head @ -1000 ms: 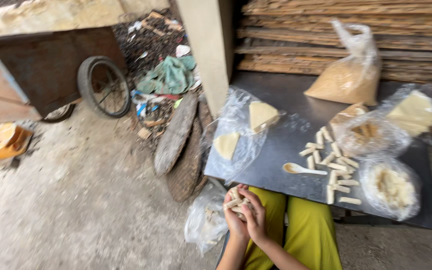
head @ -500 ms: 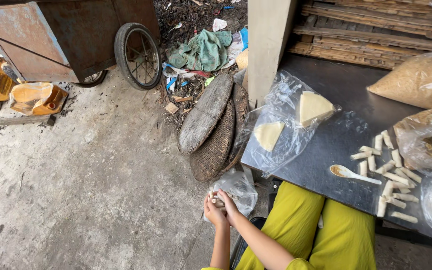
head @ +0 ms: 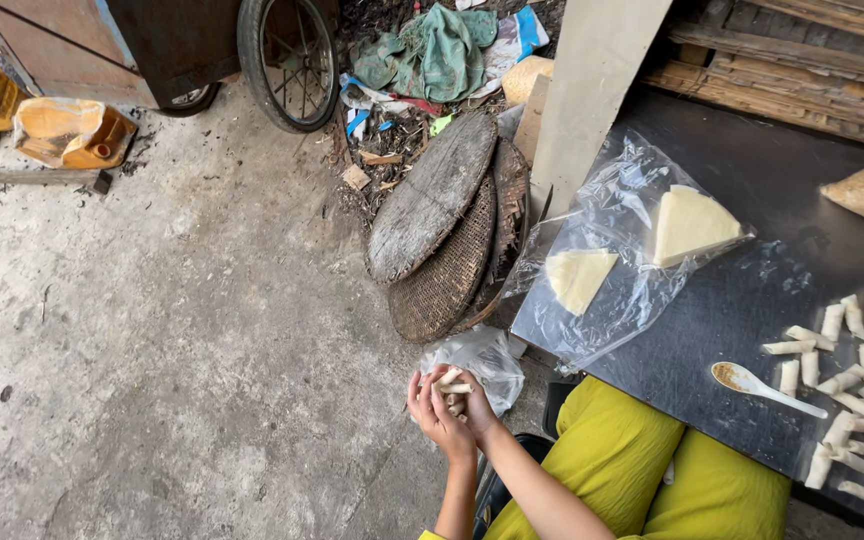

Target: The person assembles small food items by placing cylindrical pieces onto triangular wrappers and folding them. They use a spoon to add a brown granular filling to the wrappers before folding. The person works at a table with various ingredients in plastic bags.

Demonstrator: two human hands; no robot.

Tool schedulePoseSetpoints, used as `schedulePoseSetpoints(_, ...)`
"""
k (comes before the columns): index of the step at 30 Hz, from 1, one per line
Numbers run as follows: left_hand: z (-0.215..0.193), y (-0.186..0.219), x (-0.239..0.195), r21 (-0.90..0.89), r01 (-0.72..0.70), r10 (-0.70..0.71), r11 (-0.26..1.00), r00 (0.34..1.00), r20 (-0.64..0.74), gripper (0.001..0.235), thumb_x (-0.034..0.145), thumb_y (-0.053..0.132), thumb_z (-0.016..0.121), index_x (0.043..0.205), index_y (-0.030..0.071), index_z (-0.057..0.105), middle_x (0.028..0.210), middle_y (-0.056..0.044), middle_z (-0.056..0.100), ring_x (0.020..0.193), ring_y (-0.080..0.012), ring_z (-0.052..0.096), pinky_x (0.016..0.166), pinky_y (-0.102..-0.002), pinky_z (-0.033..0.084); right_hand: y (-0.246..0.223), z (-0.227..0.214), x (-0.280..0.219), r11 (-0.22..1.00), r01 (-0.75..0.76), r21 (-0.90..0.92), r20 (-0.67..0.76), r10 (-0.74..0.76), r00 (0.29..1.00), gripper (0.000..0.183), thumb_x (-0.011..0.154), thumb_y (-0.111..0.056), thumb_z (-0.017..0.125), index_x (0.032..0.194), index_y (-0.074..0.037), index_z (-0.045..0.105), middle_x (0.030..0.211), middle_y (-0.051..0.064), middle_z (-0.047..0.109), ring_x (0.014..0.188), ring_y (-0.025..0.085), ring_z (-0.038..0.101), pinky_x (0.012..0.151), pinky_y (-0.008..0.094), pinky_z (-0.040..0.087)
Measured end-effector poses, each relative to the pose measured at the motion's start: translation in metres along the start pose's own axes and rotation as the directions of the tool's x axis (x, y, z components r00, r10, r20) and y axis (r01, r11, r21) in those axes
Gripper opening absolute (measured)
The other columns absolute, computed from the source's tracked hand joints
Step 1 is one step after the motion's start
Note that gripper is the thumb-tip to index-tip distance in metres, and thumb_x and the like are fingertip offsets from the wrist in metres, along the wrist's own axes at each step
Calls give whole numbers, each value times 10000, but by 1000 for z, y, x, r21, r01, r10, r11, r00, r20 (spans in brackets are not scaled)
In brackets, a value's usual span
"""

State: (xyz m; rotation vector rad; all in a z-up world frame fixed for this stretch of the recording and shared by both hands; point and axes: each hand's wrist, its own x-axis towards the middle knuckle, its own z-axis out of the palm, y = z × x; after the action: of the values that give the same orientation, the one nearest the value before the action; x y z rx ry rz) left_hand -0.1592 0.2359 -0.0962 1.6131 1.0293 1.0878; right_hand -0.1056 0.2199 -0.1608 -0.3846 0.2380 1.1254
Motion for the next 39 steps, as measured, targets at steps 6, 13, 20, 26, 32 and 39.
schedulePoseSetpoints(6,-9,28,1,27,-71,70,997,997,39,433,1049,244,401,1279,31,699,1391,-184,620,1334,-336,551,1146,-469,394,-5,15,-17,951,-85,298,24,81,996,309,1002,-380,546,1066,-100,660,991,60,711,899,185,706,817,327,584)
schedulePoseSetpoints(13,-35,3,4,-1,-102,102,995,995,21,401,1049,247,420,1250,0,665,1327,-140,653,1279,-290,609,1125,-442,436,-10,45,-41,955,-46,293,-82,73,994,276,971,-398,547,1006,-160,684,1053,93,737,1006,276,691,863,427,573)
schedulePoseSetpoints(20,-34,-105,44,-450,620,-720,642,690,-77,400,1026,301,423,1320,72,568,1298,-126,610,1231,-281,585,1057,-466,452,-26,53,-64,926,31,375,-99,6,995,263,955,-374,537,991,-197,729,1077,71,738,1112,329,661,940,594,506)
schedulePoseSetpoints(26,-17,-160,46,18,874,-873,486,486,-45,478,938,306,561,1395,172,516,1419,-122,460,1316,-317,478,1076,-531,408,-58,35,-85,906,92,414,-78,-66,995,297,1003,-384,526,1047,-179,735,1117,70,733,1152,319,648,1035,581,449)
schedulePoseSetpoints(32,11,-189,28,710,576,-796,406,605,-36,664,850,310,700,1469,273,464,1539,-118,311,1401,-353,371,1096,-595,363,-84,23,-111,911,137,389,-60,-123,991,316,1002,-386,504,1090,-186,733,1155,60,708,1156,321,628,1013,603,408)
schedulePoseSetpoints(39,46,-223,44,930,-10,-660,367,702,268,873,748,302,844,1522,415,458,1679,-113,116,1509,-391,230,1142,-666,293,-94,21,-102,917,141,372,-70,-124,990,288,1023,-390,481,1097,-190,674,1170,50,647,1181,310,601,1026,610,408)
